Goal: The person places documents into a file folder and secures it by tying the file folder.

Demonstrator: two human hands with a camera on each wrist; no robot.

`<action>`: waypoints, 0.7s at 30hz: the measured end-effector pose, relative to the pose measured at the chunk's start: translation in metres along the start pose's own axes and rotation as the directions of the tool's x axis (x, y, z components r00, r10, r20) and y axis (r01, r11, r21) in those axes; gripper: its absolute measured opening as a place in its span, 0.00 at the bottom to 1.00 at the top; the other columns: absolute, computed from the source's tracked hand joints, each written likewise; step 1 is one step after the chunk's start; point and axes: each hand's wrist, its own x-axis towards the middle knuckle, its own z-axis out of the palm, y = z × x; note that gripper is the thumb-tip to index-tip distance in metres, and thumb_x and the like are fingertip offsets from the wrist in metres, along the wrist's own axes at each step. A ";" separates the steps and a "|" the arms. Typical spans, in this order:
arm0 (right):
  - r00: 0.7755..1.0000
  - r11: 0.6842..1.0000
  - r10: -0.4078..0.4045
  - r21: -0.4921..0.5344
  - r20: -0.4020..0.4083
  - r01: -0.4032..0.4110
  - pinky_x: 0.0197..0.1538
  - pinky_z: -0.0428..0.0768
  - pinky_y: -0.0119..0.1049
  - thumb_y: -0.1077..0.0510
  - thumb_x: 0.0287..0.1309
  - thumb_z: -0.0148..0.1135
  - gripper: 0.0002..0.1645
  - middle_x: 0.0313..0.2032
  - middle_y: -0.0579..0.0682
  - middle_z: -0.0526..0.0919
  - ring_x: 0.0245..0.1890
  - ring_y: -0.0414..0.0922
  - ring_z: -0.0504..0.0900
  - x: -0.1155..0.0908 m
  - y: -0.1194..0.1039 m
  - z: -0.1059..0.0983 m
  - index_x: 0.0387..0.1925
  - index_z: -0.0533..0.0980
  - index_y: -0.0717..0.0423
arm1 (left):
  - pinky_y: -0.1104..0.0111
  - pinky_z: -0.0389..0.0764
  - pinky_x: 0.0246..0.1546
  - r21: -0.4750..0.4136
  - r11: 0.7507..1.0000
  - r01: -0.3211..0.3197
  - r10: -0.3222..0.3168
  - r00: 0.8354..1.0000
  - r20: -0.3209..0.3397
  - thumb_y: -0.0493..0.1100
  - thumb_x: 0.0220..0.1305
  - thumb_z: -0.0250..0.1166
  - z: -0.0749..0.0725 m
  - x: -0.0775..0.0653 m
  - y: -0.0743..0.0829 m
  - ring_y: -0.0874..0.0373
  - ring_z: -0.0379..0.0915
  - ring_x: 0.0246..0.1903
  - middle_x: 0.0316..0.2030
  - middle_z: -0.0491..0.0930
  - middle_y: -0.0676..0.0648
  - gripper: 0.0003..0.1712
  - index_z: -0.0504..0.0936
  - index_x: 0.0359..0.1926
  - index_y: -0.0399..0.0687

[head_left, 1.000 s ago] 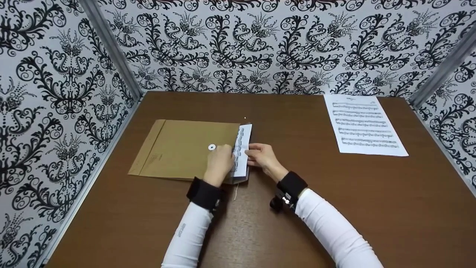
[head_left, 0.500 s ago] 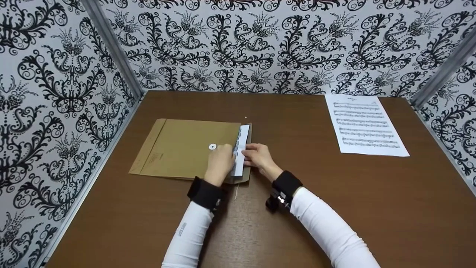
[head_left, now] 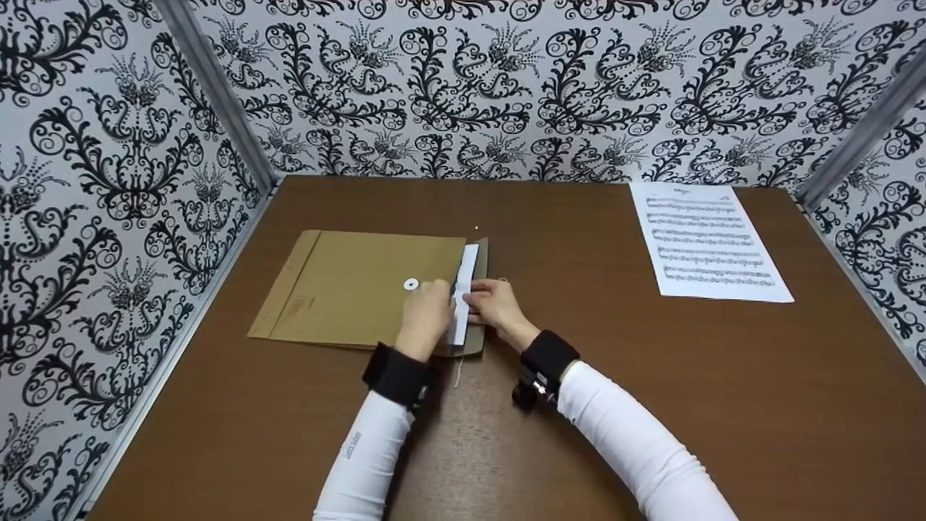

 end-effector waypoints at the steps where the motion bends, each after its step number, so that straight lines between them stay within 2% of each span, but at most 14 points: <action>1: 1.000 1.000 0.003 -0.005 0.005 -0.003 0.31 0.84 0.25 0.70 0.68 0.55 0.24 0.52 0.70 0.85 0.27 0.35 0.81 0.000 0.000 0.000 0.63 0.71 0.75 | 0.46 0.86 0.36 -0.003 1.000 0.000 0.000 1.000 0.001 0.34 0.63 0.66 0.000 0.000 0.000 0.35 0.87 0.35 0.35 0.88 0.31 0.07 0.85 0.34 0.31; 6: 1.000 1.000 0.013 -0.022 0.025 -0.012 0.36 0.87 0.29 0.69 0.66 0.57 0.25 0.42 0.59 0.87 0.30 0.37 0.80 0.003 0.002 -0.003 0.63 0.71 0.76 | 0.45 0.86 0.35 0.005 1.000 0.003 -0.003 1.000 -0.006 0.33 0.62 0.66 0.001 -0.001 0.000 0.35 0.87 0.35 0.35 0.88 0.31 0.06 0.85 0.33 0.32; 9: 0.999 0.999 0.036 -0.032 0.017 -0.035 0.33 0.86 0.27 0.69 0.66 0.57 0.23 0.32 0.49 0.81 0.28 0.36 0.78 0.006 0.002 -0.001 0.61 0.72 0.76 | 0.45 0.85 0.34 0.009 1.000 0.004 -0.004 1.000 -0.016 0.33 0.61 0.66 0.001 -0.001 0.000 0.34 0.87 0.35 0.35 0.88 0.31 0.06 0.85 0.33 0.32; 16: 0.998 0.998 0.066 -0.018 0.012 -0.066 0.28 0.81 0.22 0.70 0.67 0.57 0.21 0.30 0.46 0.74 0.24 0.34 0.76 0.007 -0.002 0.007 0.59 0.73 0.74 | 0.45 0.85 0.35 0.009 1.000 0.004 -0.004 1.000 -0.012 0.34 0.62 0.66 0.000 -0.001 0.001 0.34 0.87 0.35 0.35 0.88 0.31 0.07 0.85 0.33 0.32; 21: 0.997 0.997 0.071 -0.012 0.005 -0.071 0.30 0.82 0.22 0.69 0.67 0.57 0.23 0.35 0.50 0.79 0.24 0.34 0.77 0.006 -0.003 0.008 0.61 0.73 0.73 | 0.45 0.85 0.35 0.002 1.000 0.019 -0.019 1.000 0.001 0.35 0.63 0.66 0.000 0.000 0.000 0.35 0.87 0.36 0.35 0.88 0.31 0.07 0.85 0.33 0.32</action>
